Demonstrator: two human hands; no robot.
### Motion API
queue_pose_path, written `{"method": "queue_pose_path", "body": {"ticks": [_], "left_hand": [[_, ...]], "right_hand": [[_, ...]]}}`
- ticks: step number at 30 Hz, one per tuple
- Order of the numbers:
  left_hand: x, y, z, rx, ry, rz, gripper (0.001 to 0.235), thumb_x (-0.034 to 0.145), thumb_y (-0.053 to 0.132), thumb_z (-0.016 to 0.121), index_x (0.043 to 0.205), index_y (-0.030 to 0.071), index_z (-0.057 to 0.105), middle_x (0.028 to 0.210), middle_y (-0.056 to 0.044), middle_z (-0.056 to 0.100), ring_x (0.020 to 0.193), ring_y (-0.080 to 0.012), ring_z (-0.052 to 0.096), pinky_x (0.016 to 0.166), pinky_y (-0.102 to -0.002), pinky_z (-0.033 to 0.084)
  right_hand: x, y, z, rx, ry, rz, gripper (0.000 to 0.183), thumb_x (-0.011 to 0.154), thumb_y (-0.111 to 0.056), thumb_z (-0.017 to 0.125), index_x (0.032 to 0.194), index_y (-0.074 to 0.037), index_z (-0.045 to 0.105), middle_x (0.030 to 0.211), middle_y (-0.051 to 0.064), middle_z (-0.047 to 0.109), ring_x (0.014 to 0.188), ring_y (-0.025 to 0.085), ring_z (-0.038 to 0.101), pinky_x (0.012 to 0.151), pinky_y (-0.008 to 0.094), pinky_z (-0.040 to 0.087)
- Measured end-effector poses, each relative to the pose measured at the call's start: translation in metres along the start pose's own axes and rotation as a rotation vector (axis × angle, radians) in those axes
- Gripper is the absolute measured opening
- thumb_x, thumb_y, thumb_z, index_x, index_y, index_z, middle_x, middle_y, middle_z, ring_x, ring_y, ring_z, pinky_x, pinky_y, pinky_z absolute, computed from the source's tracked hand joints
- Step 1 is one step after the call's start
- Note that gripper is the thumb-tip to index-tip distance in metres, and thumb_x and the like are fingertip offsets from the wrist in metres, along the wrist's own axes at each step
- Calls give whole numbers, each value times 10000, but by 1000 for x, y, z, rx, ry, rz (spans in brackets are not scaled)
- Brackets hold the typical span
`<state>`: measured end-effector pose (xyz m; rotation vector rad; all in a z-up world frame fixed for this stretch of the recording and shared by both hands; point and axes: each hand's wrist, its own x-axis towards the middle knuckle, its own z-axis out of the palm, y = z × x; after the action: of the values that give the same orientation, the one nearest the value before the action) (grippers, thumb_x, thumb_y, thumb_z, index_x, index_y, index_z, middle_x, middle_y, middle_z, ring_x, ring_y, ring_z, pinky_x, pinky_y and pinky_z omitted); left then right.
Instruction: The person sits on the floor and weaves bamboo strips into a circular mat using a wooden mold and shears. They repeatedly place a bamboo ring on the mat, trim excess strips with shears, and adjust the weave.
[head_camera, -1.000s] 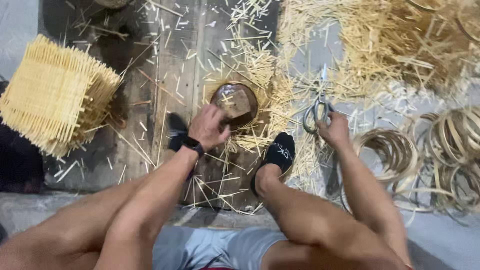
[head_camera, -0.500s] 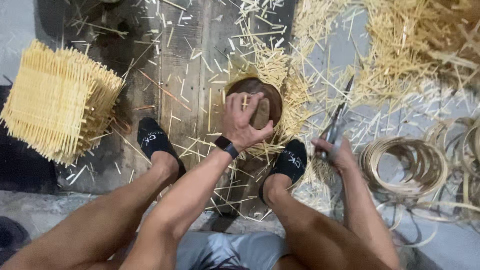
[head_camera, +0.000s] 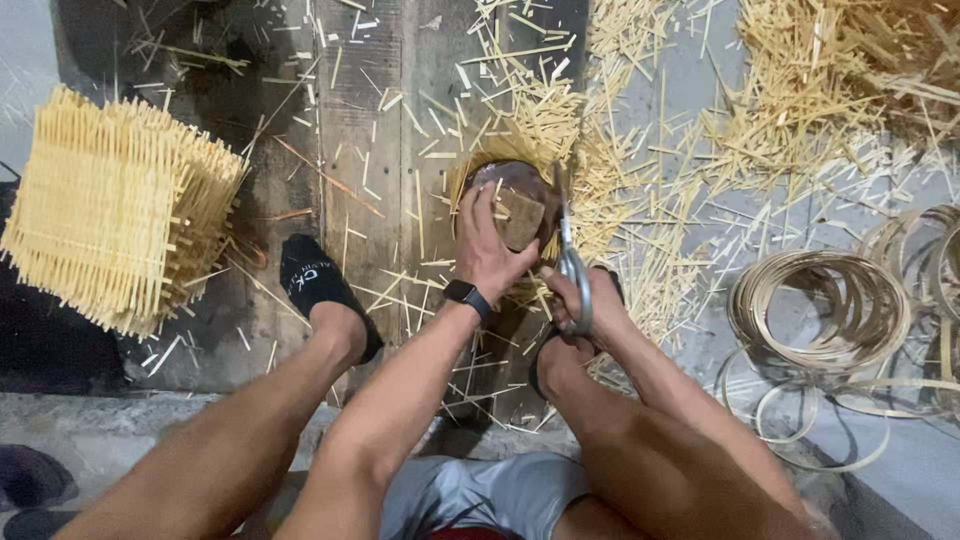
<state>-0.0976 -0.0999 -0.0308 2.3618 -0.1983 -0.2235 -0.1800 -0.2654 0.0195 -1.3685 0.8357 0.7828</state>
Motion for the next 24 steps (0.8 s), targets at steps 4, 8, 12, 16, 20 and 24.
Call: {"method": "queue_pose_path", "body": {"ticks": [4,8,12,16,20,24], "left_hand": [[7,-4,-3,14,-3,32,1113,624,274,947,1500,24,307,1487,-256,378,1403,-434,390,1195,-505,343],[7,-2,-8,-66,0,107,1125,618,230,914,1530,18,292,1493,-215,438,1412,-396,421,1227,-483,349],[9,5,-6,-51,7,118,1123,600,254,959,1491,26,315,1470,-238,437,1382,-428,402,1183,-514,325],[10,4,-6,-54,21,125,1090,608,239,951,1498,53,351,1488,-235,433,1397,-430,401,1198,-515,326],[14,-3,-9,-74,-45,174,1070,596,210,939,1494,58,376,1484,-224,447,1391,-435,406,1200,-517,320],[21,-11,-11,-70,-162,206,1051,584,173,932,1488,99,402,1511,-199,459,1402,-425,415,1211,-500,334]], "right_hand": [[2,1,-31,-302,162,-69,480,908,-525,662,918,-47,625,679,72,631,579,189,615,536,348,520],[13,14,-70,-791,449,-376,590,876,-532,711,1087,10,610,920,183,621,816,321,628,695,475,514],[41,17,-78,-1262,603,-620,644,853,-562,729,1089,24,605,1006,219,589,941,379,608,829,492,509],[63,10,-69,-1316,557,-442,611,833,-567,709,1015,8,611,959,170,603,878,310,597,781,444,523],[65,-1,-89,-1333,438,-281,522,977,-557,637,985,-34,626,903,123,585,793,242,572,671,411,512],[75,2,-99,-1517,498,-370,542,938,-570,656,897,-31,615,785,96,533,692,209,533,600,364,493]]}}
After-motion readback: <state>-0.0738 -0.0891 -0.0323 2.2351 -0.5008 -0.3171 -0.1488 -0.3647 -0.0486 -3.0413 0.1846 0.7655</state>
